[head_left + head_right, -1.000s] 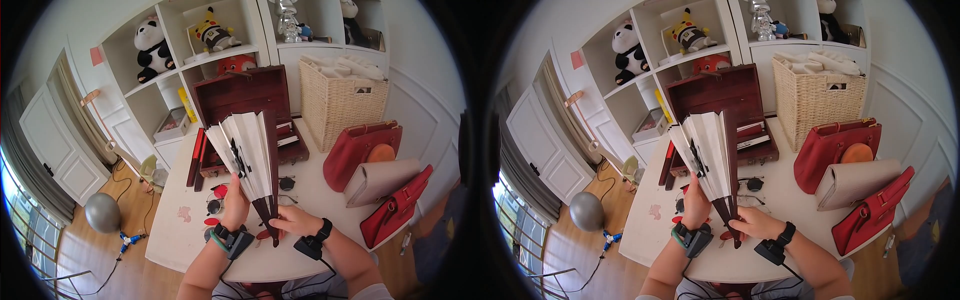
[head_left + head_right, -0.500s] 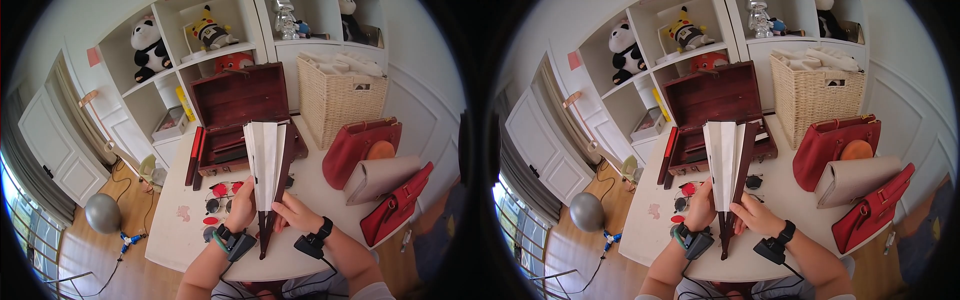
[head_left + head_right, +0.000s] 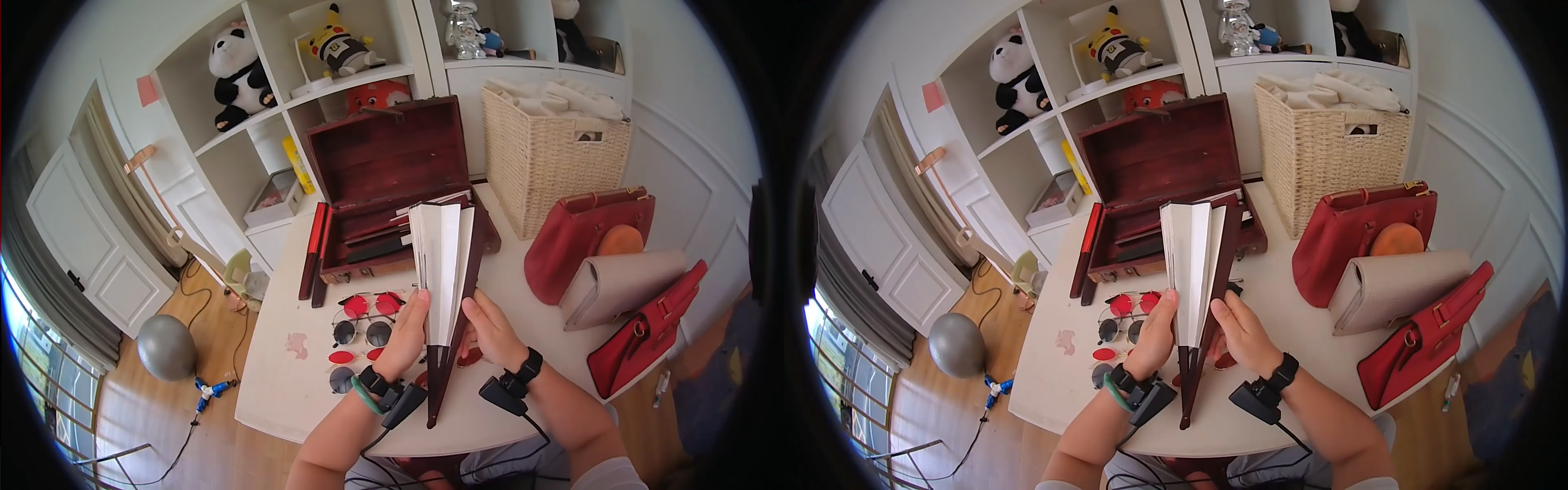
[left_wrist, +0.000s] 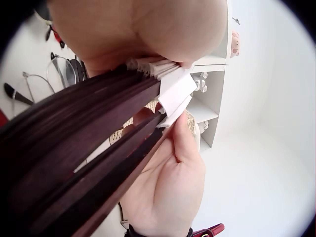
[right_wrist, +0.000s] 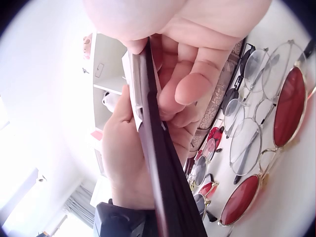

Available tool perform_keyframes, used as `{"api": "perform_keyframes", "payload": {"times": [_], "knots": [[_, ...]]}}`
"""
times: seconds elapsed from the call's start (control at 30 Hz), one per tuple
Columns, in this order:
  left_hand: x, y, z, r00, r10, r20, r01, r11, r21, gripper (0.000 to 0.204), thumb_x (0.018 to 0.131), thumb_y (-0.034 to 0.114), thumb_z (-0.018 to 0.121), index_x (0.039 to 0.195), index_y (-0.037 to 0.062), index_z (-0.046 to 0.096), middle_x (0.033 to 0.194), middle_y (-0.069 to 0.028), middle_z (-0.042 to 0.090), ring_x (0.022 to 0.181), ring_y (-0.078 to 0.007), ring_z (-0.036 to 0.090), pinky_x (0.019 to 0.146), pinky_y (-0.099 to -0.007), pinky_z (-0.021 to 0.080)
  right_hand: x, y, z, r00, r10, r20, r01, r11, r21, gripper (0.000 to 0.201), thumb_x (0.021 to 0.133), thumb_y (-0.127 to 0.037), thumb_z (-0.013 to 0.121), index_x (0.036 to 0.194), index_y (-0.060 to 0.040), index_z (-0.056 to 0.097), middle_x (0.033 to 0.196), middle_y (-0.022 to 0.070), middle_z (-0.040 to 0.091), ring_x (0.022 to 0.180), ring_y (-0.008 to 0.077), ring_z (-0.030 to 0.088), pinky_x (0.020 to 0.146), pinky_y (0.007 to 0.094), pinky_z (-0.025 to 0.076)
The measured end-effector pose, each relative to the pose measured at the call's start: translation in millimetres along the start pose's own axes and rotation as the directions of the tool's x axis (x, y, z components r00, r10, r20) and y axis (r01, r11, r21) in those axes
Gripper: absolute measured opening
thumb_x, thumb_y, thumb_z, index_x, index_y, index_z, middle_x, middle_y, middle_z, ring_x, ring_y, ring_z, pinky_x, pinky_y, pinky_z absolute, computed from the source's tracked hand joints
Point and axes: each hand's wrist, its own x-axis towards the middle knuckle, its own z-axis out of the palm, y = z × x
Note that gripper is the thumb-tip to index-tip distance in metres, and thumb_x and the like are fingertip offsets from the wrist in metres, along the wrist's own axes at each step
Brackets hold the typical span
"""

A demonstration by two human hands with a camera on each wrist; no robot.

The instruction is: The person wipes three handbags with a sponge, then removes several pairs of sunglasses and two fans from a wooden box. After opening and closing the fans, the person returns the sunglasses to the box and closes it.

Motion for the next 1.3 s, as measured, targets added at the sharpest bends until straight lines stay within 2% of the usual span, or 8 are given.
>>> {"api": "perform_keyframes", "payload": {"times": [0.53,0.7,0.73,0.83,0.87,0.97,1.1,1.3], "knots": [[-6,5,12,0.963,-0.209,0.171,0.216,0.976,-0.024,0.05,0.1,0.047,0.027,0.113,0.0048,0.051,0.078,-0.0023,0.054,0.064,-0.0092,0.047,0.056,-0.0224,0.039,-3,-13,1,0.991,-0.125,0.043,0.132,0.901,-0.413,0.032,0.1,-0.028,0.039,0.079,-0.005,0.049,0.056,0.0003,0.05,0.048,0.0071,0.048,0.047,0.022,0.039],[-5,5,13,0.942,0.153,0.297,-0.185,0.979,0.081,0.074,0.083,0.02,0.069,0.138,0.007,0.023,0.097,-0.0029,0.051,0.084,-0.0103,0.053,0.072,-0.0234,0.046,2,-9,-10,1.0,0.005,-0.009,-0.007,0.99,-0.139,0.031,0.097,-0.027,0.05,0.08,-0.0014,0.052,0.059,0.0004,0.053,0.049,0.0058,0.049,0.043,0.0213,0.039],[-4,7,13,0.957,0.065,0.284,-0.088,0.994,0.071,0.09,0.073,0.006,0.074,0.142,0.0071,0.016,0.103,-0.0036,0.05,0.095,-0.0099,0.052,0.082,-0.0247,0.045,4,-5,-12,0.999,-0.037,-0.041,0.032,0.993,-0.115,0.028,0.095,-0.028,0.055,0.086,-0.0019,0.051,0.067,0.0033,0.057,0.049,0.0059,0.051,0.041,0.0201,0.04],[-8,6,18,0.93,-0.025,0.367,0.003,0.998,0.061,0.091,0.075,0.007,0.07,0.143,0.0058,0.011,0.113,-0.0063,0.048,0.101,-0.0127,0.051,0.086,-0.0268,0.045,4,-6,-7,0.989,-0.028,-0.147,0.008,0.991,-0.133,0.03,0.091,-0.029,0.061,0.099,-0.002,0.049,0.081,0.0067,0.06,0.051,0.0067,0.053,0.043,0.0206,0.043],[-7,-2,21,0.932,0.116,0.345,-0.191,0.962,0.195,0.098,0.074,0.006,0.067,0.146,0.0042,-0.001,0.108,-0.0109,0.052,0.095,-0.0184,0.056,0.088,-0.0301,0.045,7,5,-7,0.974,-0.159,-0.162,0.126,0.973,-0.194,0.041,0.088,-0.029,0.065,0.111,-0.0017,0.045,0.093,0.0097,0.06,0.051,0.0083,0.054,0.042,0.0214,0.044],[-13,-10,23,0.943,0.093,0.319,-0.199,0.927,0.319,0.099,0.074,0.005,0.065,0.146,0.0039,-0.004,0.11,-0.0139,0.053,0.094,-0.0212,0.058,0.085,-0.0308,0.046,12,21,-12,0.951,-0.278,-0.135,0.224,0.921,-0.318,0.043,0.087,-0.026,0.065,0.114,-0.0005,0.045,0.096,0.0101,0.06,0.062,0.0092,0.058,0.046,0.021,0.046],[-21,1,25,0.956,-0.035,0.292,-0.1,0.895,0.434,0.098,0.076,0.009,0.062,0.146,0.0029,-0.006,0.106,-0.0213,0.056,0.093,-0.027,0.06,0.083,-0.0329,0.047,2,-13,-9,0.988,0.053,-0.148,-0.072,0.99,-0.125,0.038,0.087,-0.018,0.064,0.115,-0.0006,0.045,0.096,0.0069,0.058,0.083,0.0102,0.057,0.069,0.0246,0.049],[-44,3,14,0.908,0.168,0.383,-0.331,0.849,0.411,0.082,0.084,0.011,0.06,0.146,0.0032,0.006,0.099,-0.0194,0.06,0.087,-0.0293,0.06,0.081,-0.0329,0.047,8,-15,-15,0.938,-0.183,-0.293,0.192,0.981,0.004,0.028,0.093,-0.012,0.055,0.115,-0.0028,0.041,0.093,0.0052,0.055,0.071,0.0067,0.054,0.061,0.0215,0.047]]}}
